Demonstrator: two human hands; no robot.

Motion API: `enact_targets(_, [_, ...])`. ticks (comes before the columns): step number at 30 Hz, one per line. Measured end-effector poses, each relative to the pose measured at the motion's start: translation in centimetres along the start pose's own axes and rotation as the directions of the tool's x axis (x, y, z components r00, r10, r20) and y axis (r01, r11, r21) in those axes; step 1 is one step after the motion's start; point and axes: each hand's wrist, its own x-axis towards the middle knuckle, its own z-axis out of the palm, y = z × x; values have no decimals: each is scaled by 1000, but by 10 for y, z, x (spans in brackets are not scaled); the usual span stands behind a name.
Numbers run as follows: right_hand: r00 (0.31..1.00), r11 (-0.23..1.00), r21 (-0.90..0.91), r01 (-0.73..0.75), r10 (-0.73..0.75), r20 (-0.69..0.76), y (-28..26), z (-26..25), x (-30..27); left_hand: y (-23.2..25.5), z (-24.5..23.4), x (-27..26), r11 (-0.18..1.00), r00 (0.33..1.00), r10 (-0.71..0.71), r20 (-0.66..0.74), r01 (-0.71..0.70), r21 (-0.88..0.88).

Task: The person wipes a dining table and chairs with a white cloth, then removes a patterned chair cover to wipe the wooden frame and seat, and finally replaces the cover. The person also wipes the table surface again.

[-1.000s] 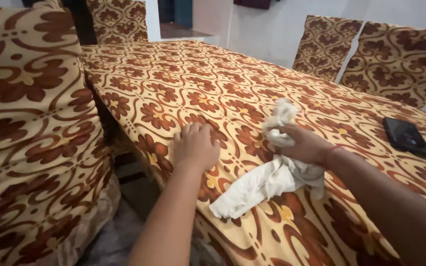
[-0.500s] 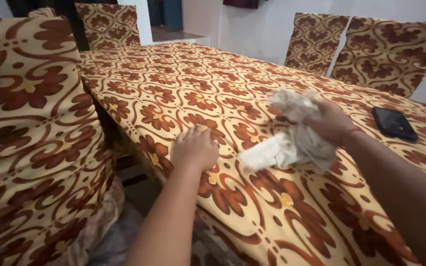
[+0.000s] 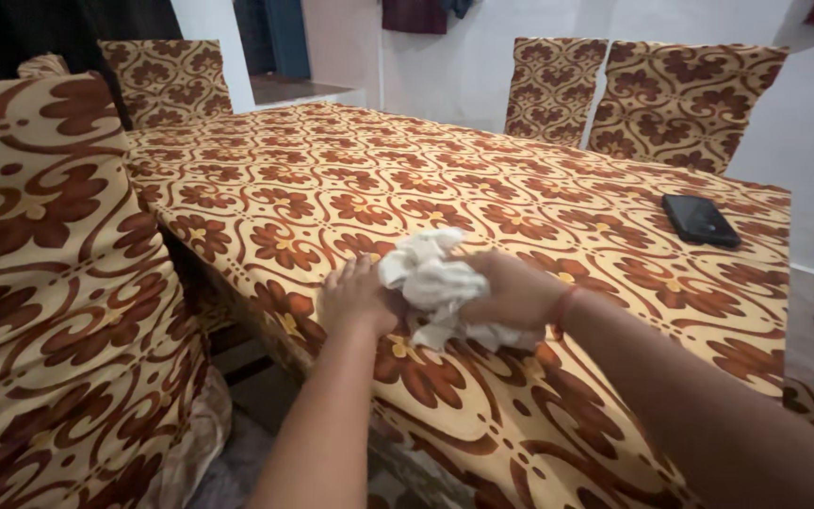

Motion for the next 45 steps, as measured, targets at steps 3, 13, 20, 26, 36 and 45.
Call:
enact_targets(3, [926, 940, 265, -214, 282, -252, 20, -34, 0, 0, 1, -1, 991, 997, 2, -79, -13, -136])
enact_targets(13, [737, 820, -71, -569, 470, -485, 102, -25, 34, 0, -1, 1, 991, 998, -46, -53, 38, -131])
enact_targets(20, [997, 998, -43, -36, 33, -74, -39, 38, 59, 0, -4, -5, 999, 998, -37, 42, 37, 2])
enact_targets(26, [862, 991, 55, -119, 131, -489, 32, -26, 61, -4, 1, 1, 990, 995, -42, -85, 30, -136])
enact_targets(36, [894, 863, -255, -437, 386, -227, 40, 0, 49, -5, 12, 5, 981, 985, -56, -161, 24, -194])
enact_targets(45, [979, 984, -37, -175, 178, 95, 1, -3, 38, -8, 23, 13, 977, 971, -44, -233, -7, -211])
